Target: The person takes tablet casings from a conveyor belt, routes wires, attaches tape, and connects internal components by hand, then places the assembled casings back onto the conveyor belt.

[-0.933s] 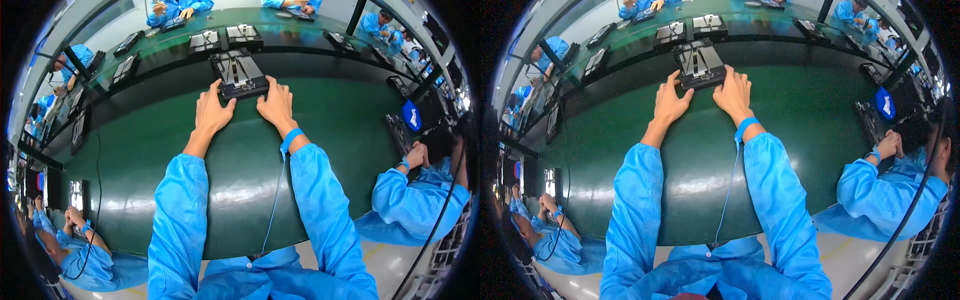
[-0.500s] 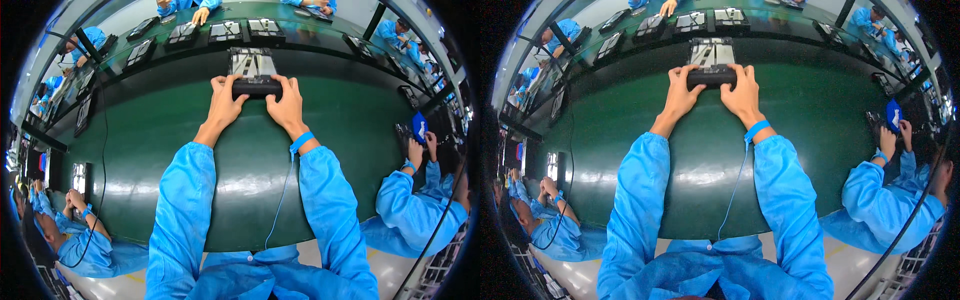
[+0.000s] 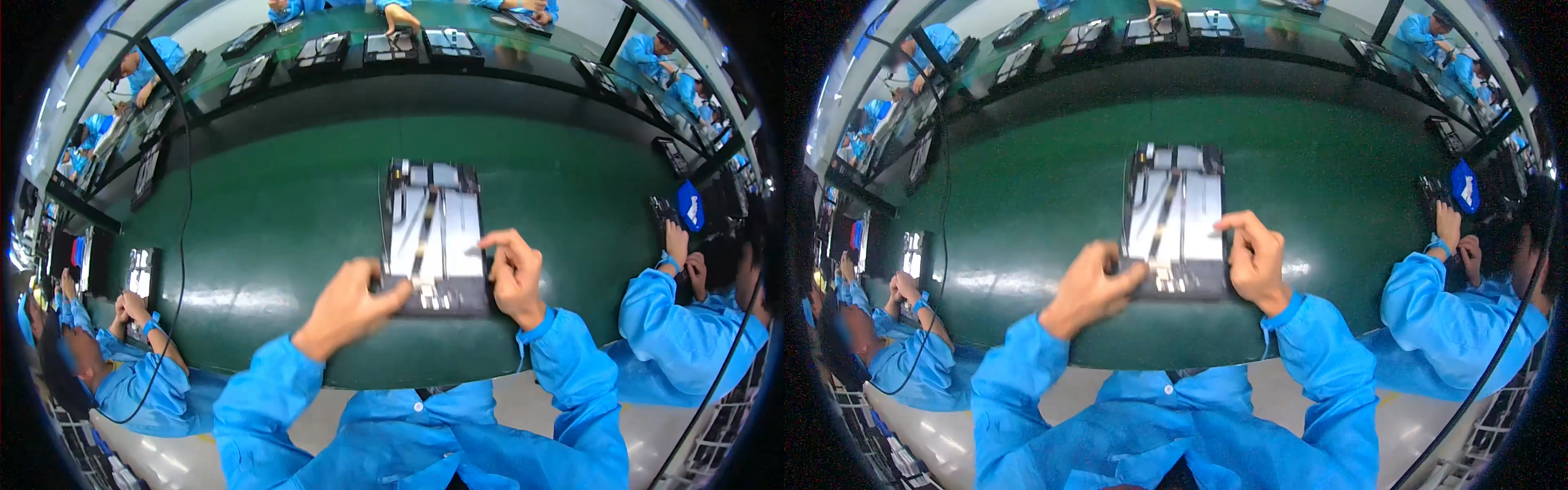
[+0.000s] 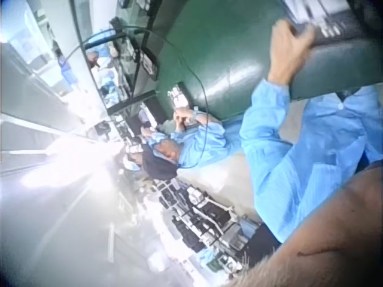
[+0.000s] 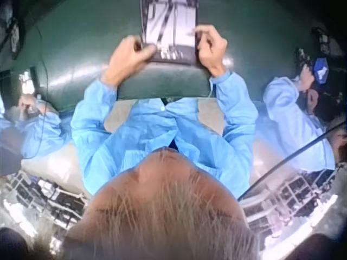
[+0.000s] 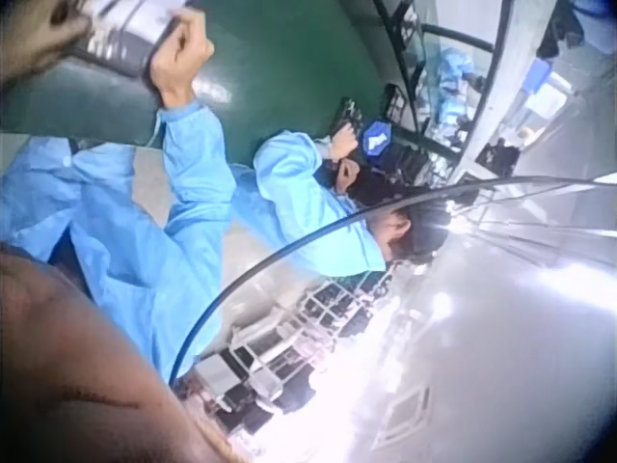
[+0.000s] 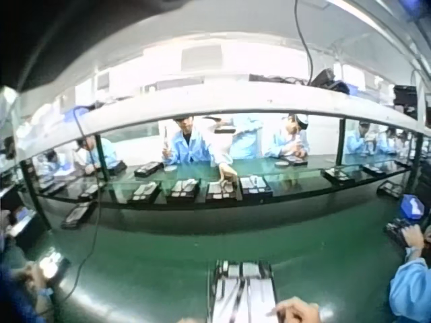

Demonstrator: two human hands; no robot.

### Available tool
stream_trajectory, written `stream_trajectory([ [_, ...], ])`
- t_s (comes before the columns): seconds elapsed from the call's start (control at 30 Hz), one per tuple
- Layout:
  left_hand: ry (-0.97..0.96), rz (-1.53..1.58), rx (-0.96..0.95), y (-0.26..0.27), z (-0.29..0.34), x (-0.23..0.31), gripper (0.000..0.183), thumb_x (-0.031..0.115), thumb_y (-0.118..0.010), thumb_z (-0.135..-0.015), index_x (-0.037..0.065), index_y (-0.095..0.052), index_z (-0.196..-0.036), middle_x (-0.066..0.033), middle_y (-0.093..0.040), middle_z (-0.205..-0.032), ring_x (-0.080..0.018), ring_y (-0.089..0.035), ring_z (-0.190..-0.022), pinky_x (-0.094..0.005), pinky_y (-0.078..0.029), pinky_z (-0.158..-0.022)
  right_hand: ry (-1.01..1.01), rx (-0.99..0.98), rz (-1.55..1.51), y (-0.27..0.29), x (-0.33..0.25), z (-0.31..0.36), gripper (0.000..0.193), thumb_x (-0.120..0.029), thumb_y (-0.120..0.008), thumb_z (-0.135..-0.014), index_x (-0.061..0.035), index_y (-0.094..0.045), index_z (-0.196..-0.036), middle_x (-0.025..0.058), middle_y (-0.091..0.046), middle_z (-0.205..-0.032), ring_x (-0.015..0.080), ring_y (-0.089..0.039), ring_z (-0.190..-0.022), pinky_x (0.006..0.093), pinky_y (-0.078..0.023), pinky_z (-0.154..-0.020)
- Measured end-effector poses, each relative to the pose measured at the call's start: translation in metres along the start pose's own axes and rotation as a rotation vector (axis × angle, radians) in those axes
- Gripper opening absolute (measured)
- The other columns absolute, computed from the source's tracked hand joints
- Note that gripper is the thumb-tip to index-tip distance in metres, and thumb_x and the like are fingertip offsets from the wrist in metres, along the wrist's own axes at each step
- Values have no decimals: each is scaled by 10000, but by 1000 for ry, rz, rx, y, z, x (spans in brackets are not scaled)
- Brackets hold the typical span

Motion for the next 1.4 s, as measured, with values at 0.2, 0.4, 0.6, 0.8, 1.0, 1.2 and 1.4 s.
stream_trajectory([
  [0.2, -303, 143, -174, 12, 46, 101, 406, 342, -761, -1000, 174, -746, -1369, -55, -574, -953, -229, -600, -839, -399, -493, -707, 164, 186, -18, 18, 6, -6, 271, 79, -516, -887, 12, -721, -1052, 86, -633, -697, 140, -610, -596, 278, -446, -579],
  [0.4, -370, 126, -65, 36, 27, 77, 469, 307, -832, -886, 144, -761, -1320, -24, -523, -834, -213, -522, -690, -377, -430, -613, 252, -301, 155, -44, -22, -40, 108, -113, -719, -875, -46, -691, -956, 150, -733, -1134, 355, -643, -1163, 447, -499, -1061],
  [0.6, 195, 443, 159, 11, -54, -35, 424, 70, -712, -813, 55, -736, -1236, -174, -689, -1213, -377, -622, -1178, -474, -480, -1078, 246, -484, 254, -57, -21, -27, 216, -214, -819, -819, -97, -674, -930, 73, -639, -976, 292, -568, -908, 420, -426, -806],
  [0.8, 128, 544, -155, -25, -51, -29, 529, 92, -703, -761, 62, -736, -1287, -163, -695, -1294, -367, -601, -1304, -559, -332, -1288, 93, -576, 238, -44, -19, -12, 185, -165, -839, -847, -73, -692, -911, 85, -658, -981, 311, -595, -952, 434, -467, -862],
  [1.0, 74, 529, -214, -20, -48, -21, 714, 169, -735, -714, 73, -673, -1419, -170, -670, -1371, -406, -538, -1414, -645, -188, -1361, 179, -521, 246, -42, -18, -9, 156, -133, -802, -900, -52, -675, -941, 91, -667, -976, 324, -599, -945, 433, -479, -861],
  [1.2, 47, 550, -268, -18, -47, -19, 820, 178, -751, -705, 72, -614, -1507, -201, -620, -1445, -429, -494, -1476, -673, -159, -1361, 228, -501, 281, -44, -30, -12, 198, -132, -831, -877, -53, -676, -971, 120, -706, -1176, 329, -633, -1069, 417, -499, -926],
  [1.4, 56, 532, -330, -21, -42, -18, 944, 170, -785, -693, 86, -562, -1607, -207, -568, -1517, -433, -452, -1514, -684, -114, -1363, 180, -522, 201, -46, -29, -6, 250, -80, -854, -836, -36, -661, -989, 150, -660, -1336, 358, -624, -1169, 447, -503, -986],
])
Point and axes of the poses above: each hand's wrist, its own z-axis away from the middle knuckle, its own y-axis out of the back of the hand, x = y × z, the point moved 8 cm from there along -z, towards the middle knuckle
